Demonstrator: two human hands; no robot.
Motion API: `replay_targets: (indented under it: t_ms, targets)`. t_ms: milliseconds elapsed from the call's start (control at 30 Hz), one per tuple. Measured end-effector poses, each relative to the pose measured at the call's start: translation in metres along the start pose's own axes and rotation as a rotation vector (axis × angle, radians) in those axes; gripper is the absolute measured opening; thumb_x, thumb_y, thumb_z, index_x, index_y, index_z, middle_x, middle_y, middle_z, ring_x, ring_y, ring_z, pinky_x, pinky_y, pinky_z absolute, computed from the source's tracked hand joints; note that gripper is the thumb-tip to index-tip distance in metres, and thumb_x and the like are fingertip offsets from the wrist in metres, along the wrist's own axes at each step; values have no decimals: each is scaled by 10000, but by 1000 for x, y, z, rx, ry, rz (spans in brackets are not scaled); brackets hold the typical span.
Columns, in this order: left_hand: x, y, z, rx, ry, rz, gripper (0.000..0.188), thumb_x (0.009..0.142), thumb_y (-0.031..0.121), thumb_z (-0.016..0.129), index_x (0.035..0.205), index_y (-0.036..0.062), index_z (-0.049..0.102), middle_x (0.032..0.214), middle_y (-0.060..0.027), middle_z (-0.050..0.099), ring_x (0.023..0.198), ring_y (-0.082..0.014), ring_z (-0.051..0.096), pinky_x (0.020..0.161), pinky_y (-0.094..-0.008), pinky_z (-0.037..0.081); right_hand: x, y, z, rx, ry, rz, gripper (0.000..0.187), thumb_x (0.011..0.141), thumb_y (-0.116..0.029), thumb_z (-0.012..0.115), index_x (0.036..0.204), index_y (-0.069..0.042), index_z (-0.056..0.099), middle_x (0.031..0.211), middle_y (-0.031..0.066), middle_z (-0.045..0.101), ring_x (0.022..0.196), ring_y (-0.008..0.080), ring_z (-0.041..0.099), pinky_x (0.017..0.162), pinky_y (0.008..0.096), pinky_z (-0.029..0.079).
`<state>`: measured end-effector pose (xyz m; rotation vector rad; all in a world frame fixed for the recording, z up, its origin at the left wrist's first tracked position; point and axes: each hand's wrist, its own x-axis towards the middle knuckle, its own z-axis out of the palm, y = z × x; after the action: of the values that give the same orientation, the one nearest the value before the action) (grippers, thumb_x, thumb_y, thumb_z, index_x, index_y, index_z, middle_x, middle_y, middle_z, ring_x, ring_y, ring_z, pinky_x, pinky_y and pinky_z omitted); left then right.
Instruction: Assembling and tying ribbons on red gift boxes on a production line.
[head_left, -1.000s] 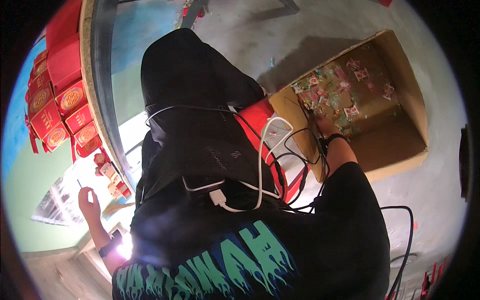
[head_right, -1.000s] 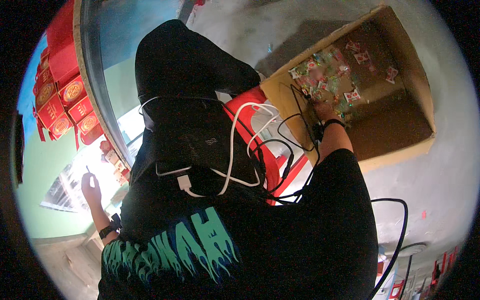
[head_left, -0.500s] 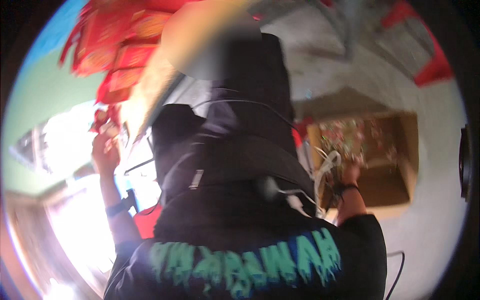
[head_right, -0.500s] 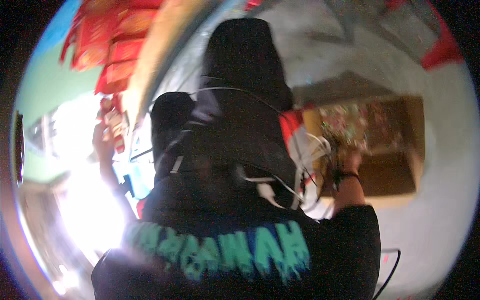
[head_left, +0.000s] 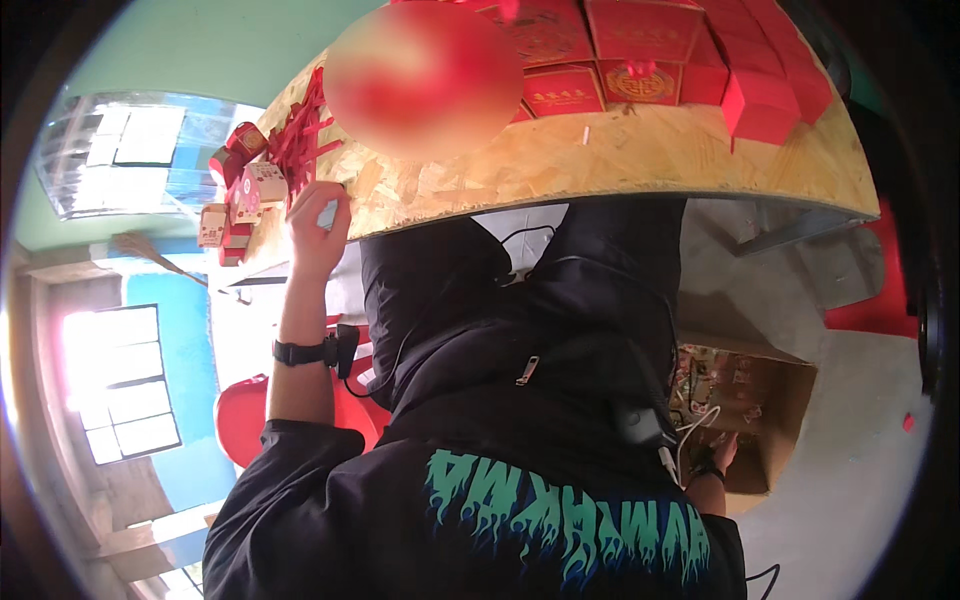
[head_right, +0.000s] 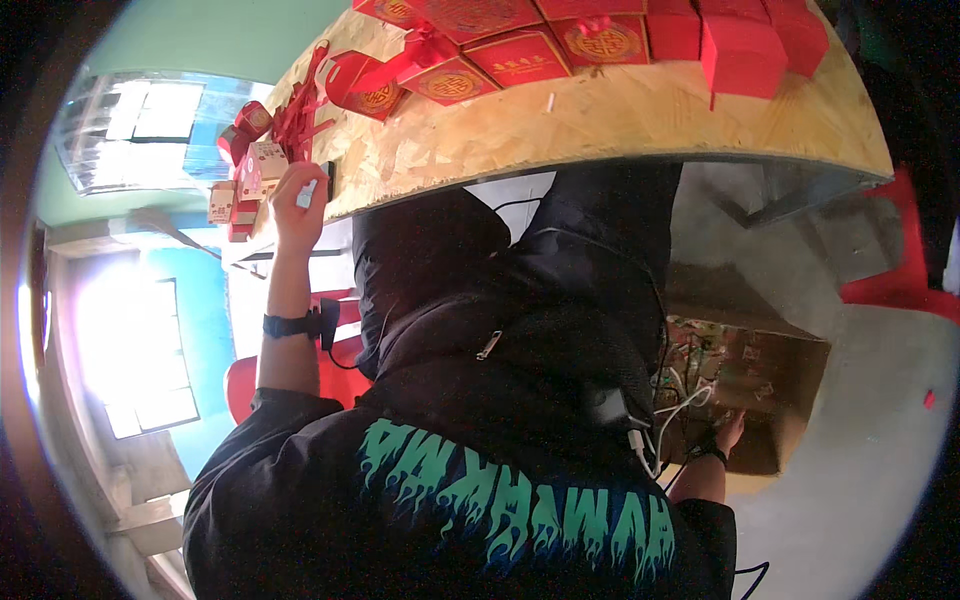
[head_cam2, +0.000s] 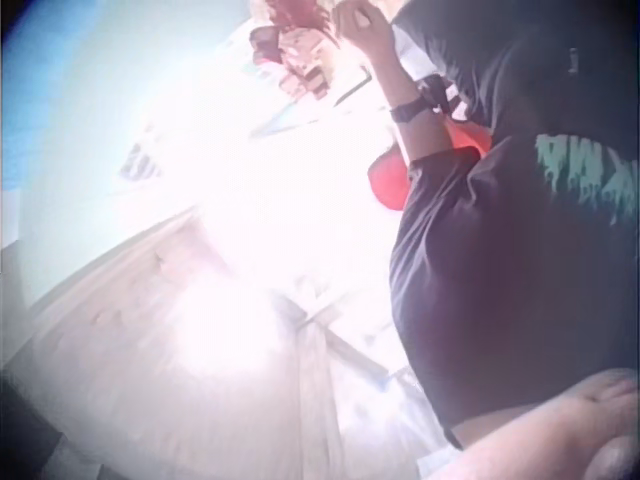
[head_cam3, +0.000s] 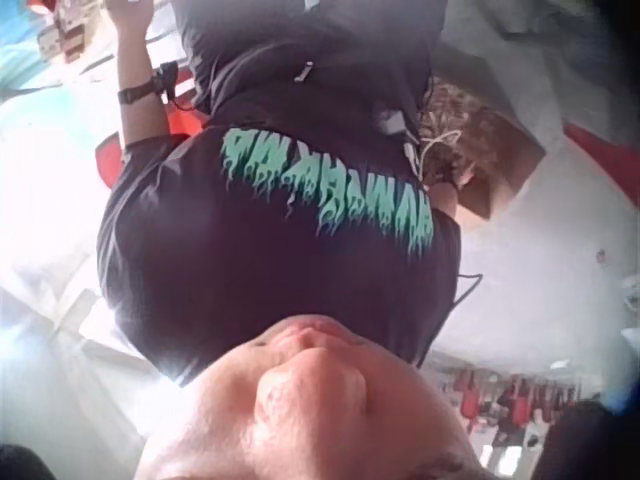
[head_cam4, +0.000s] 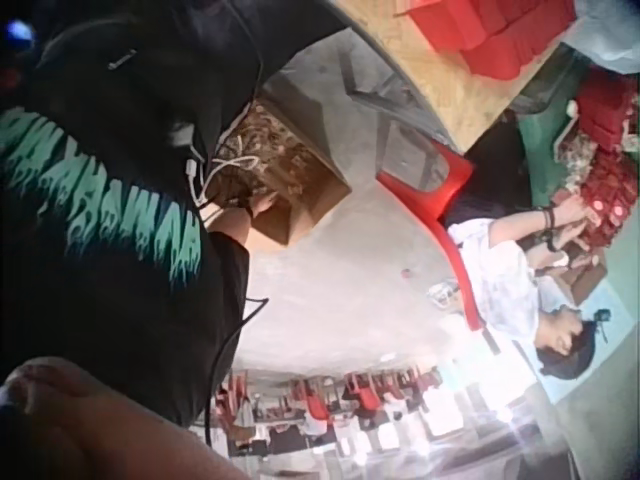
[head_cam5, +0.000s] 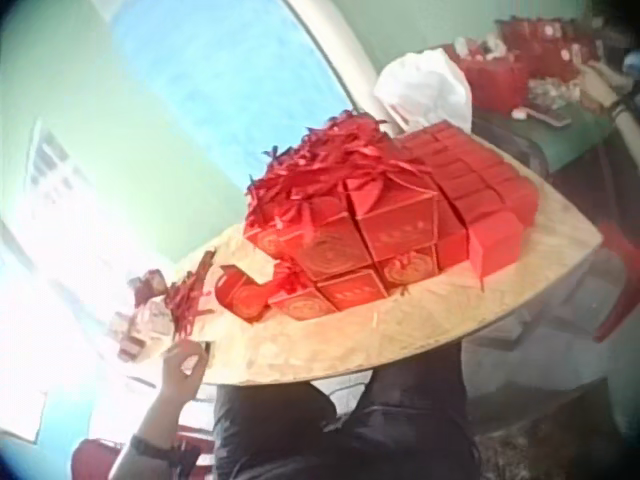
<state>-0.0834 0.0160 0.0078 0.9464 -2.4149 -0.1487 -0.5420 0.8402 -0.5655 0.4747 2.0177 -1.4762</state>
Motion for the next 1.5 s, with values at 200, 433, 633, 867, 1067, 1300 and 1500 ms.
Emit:
replay_targets:
  t_ms: [200, 433, 633, 867, 1067, 1300, 1500]
  targets:
    - [52, -2, -8, -121, 171, -22, 546, 838, 155, 801, 1308, 42, 548, 1359, -170, 559, 1281, -327, 546, 990, -427, 518, -84, -118, 80, 328, 20, 396, 704, 975, -565, 621, 1534, -198, 401, 874, 172, 609, 577, 248, 570, 542, 368, 502]
    - [107, -43, -2, 184, 18, 212, 563, 785, 206, 876, 1255, 61, 601, 1472, -164, 492, 1318, -364, 522, 1055, -457, 481, -143, -189, 119, 473, -58, 313, 387, 976, -508, 655, 1171, -178, 603, 822, 23, 649, 598, 153, 569, 490, 274, 447]
    - [82, 8, -8, 121, 55, -10, 468, 769, 214, 880, 1132, 43, 639, 1422, -147, 529, 1188, -316, 613, 873, -407, 568, -205, -301, 142, 443, -53, 139, 259, 998, -388, 666, 1158, -185, 674, 952, -60, 660, 638, 62, 524, 515, 214, 389]
    - [52, 50, -17, 154, -93, 187, 436, 781, 211, 824, 1124, 32, 623, 1343, -189, 573, 1193, -404, 581, 964, -498, 504, -274, -493, 206, 54, -515, -325, 250, 952, -341, 717, 1024, -146, 578, 942, -5, 574, 678, 46, 468, 543, 201, 383]
    - [49, 71, -20, 83, -40, 244, 378, 761, 248, 796, 1082, 183, 608, 1397, -133, 536, 1152, -374, 556, 920, -503, 456, -428, -630, 374, -212, -1111, -644, 340, 853, -305, 816, 843, -73, 567, 922, 87, 579, 759, 138, 530, 623, 251, 418]
    - [32, 65, -12, 54, -15, 281, 329, 801, 303, 717, 1108, 248, 612, 1426, -153, 515, 1160, -363, 552, 863, -475, 477, -553, -641, 572, -114, -1642, -473, 156, 988, -193, 678, 972, -86, 567, 861, 39, 581, 699, 115, 584, 581, 246, 454]
    - [23, 53, 4, -97, 49, 241, 273, 849, 298, 698, 1110, 264, 625, 1274, -148, 558, 1208, -379, 538, 922, -480, 480, -571, -604, 645, -144, -1581, -96, 108, 1018, -162, 653, 1049, -83, 587, 870, -2, 575, 672, 74, 568, 575, 221, 457]
